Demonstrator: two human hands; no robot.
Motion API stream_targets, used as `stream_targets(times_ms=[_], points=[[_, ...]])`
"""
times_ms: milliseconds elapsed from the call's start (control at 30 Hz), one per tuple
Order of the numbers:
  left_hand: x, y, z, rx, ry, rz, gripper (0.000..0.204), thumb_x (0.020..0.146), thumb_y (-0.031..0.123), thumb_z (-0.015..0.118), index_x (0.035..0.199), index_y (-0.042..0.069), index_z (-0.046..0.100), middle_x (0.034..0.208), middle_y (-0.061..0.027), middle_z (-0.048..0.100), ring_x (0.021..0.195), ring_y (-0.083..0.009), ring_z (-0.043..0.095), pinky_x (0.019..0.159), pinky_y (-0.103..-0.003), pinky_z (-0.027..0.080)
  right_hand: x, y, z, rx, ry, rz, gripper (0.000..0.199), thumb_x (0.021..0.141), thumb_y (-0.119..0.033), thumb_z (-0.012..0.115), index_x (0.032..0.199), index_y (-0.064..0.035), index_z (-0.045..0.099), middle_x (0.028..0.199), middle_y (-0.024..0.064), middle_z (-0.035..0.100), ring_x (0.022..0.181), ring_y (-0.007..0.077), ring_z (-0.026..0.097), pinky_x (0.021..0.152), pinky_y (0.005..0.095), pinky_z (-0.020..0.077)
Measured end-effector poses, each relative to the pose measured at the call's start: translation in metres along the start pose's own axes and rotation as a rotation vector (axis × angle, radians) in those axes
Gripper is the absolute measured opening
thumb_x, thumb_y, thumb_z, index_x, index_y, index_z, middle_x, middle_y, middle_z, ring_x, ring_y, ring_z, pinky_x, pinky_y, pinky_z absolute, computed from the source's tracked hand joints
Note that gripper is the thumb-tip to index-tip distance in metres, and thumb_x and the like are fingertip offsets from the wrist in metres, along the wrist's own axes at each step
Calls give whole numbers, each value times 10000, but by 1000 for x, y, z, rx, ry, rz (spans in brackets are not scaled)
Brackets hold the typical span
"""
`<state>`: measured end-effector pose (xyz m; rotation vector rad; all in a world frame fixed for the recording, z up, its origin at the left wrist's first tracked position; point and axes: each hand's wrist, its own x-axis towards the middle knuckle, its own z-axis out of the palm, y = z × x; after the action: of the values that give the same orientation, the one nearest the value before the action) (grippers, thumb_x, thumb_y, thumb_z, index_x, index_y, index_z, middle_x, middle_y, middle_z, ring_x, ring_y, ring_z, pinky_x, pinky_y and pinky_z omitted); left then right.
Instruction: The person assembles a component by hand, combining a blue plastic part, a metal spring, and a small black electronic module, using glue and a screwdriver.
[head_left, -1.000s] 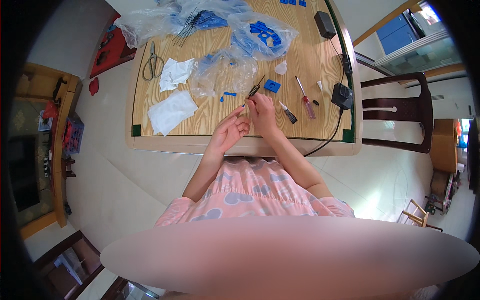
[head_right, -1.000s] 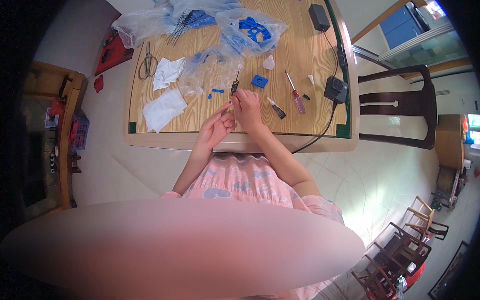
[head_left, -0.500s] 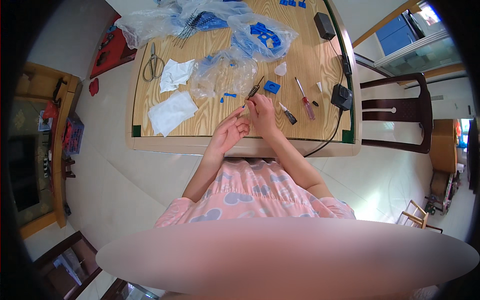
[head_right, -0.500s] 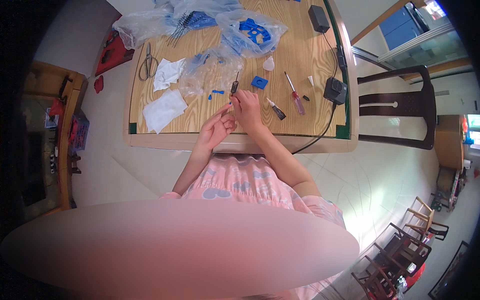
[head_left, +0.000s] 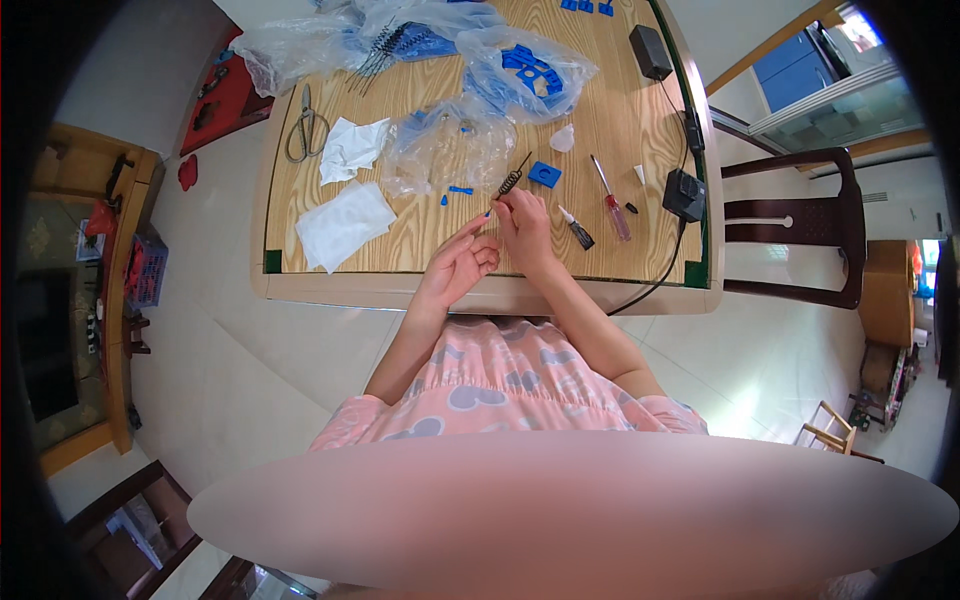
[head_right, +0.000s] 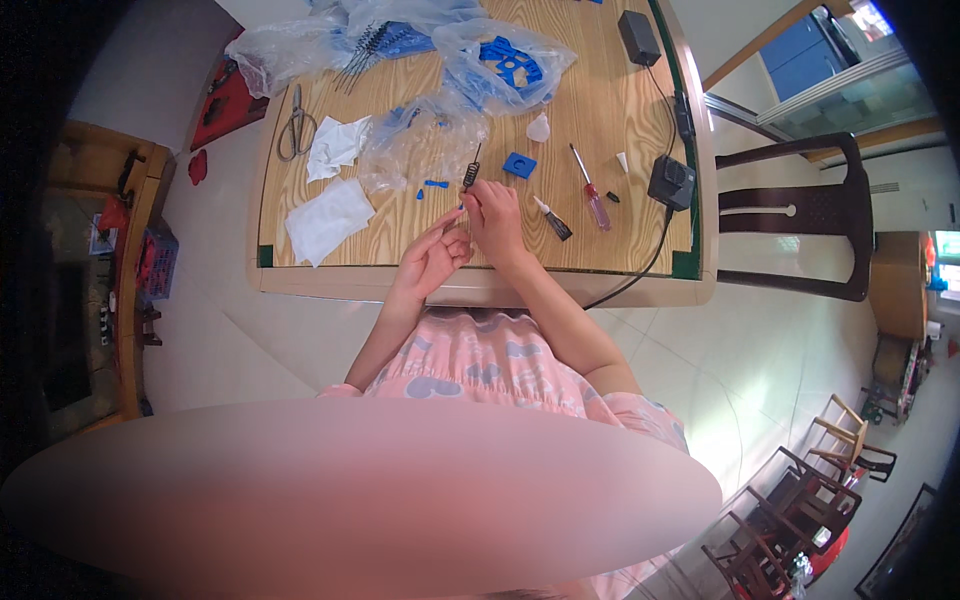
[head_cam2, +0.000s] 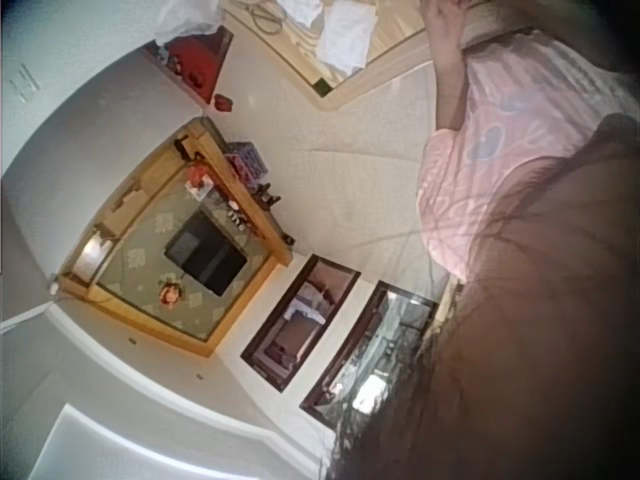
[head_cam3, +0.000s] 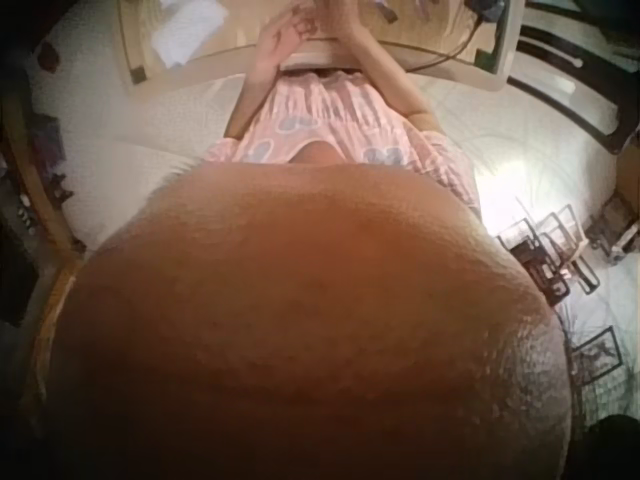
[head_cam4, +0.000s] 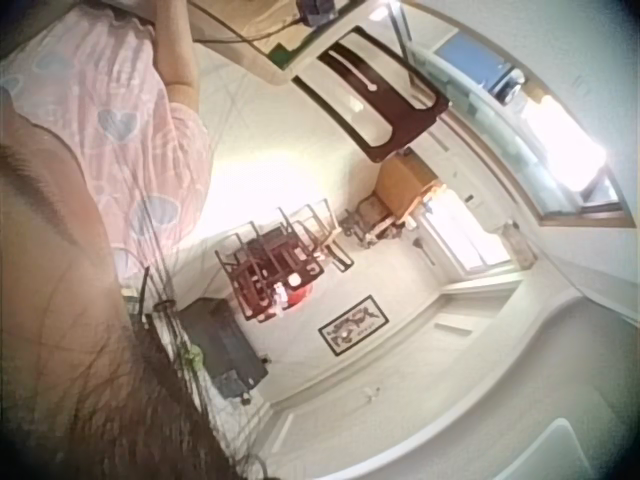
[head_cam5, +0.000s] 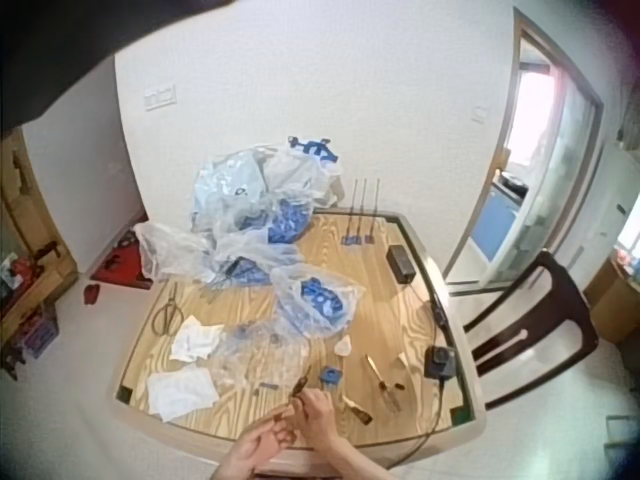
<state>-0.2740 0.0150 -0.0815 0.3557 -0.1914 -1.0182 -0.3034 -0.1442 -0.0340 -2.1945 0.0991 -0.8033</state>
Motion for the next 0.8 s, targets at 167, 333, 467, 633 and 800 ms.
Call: stream_targets(times_ms=[167, 333, 467, 633, 800], points=[[0, 0, -1, 9, -11, 3, 499, 973, 235, 488, 1427, 58, 377, 1126, -117, 610, 952, -172, 551, 915, -365, 408, -1, -2, -4, -19, -18, -2, 45, 858, -83, 604, 859, -47, 576, 776, 95, 586, 765, 284, 572, 720, 393, 397], [1, 0, -2, -18, -21, -4, 499, 980, 236, 478, 1433, 58, 368, 1126, -110, 609, 973, -180, 556, 926, -363, 408, 1, -5, -9, 52, -24, 58, 63, 856, -80, 622, 889, -34, 595, 792, 111, 594, 782, 297, 575, 723, 397, 413], [2, 0, -4, -85, -28, -4, 466, 996, 213, 456, 1432, 71, 378, 1166, -153, 620, 998, -215, 592, 886, -360, 447, 3, -3, -14, 108, -26, 122, 87, 857, -81, 641, 893, -19, 592, 807, 130, 607, 805, 321, 587, 715, 406, 438], [0, 1, -2, -14, -19, 0, 528, 987, 236, 471, 1456, 42, 324, 1157, -101, 607, 1002, -190, 561, 913, -362, 440, 9, -18, -26, 210, -9, 239, 71, 881, -43, 624, 940, -9, 604, 865, 112, 660, 805, 251, 649, 721, 336, 499], [1, -1, -7, -33, -23, -6, 550, 981, 234, 480, 1465, 40, 305, 1182, -112, 606, 1035, -201, 571, 914, -362, 450, 11, -18, -36, 280, -113, 322, 81, 901, -28, 603, 976, 2, 594, 907, 85, 669, 842, 169, 656, 758, 301, 504]])
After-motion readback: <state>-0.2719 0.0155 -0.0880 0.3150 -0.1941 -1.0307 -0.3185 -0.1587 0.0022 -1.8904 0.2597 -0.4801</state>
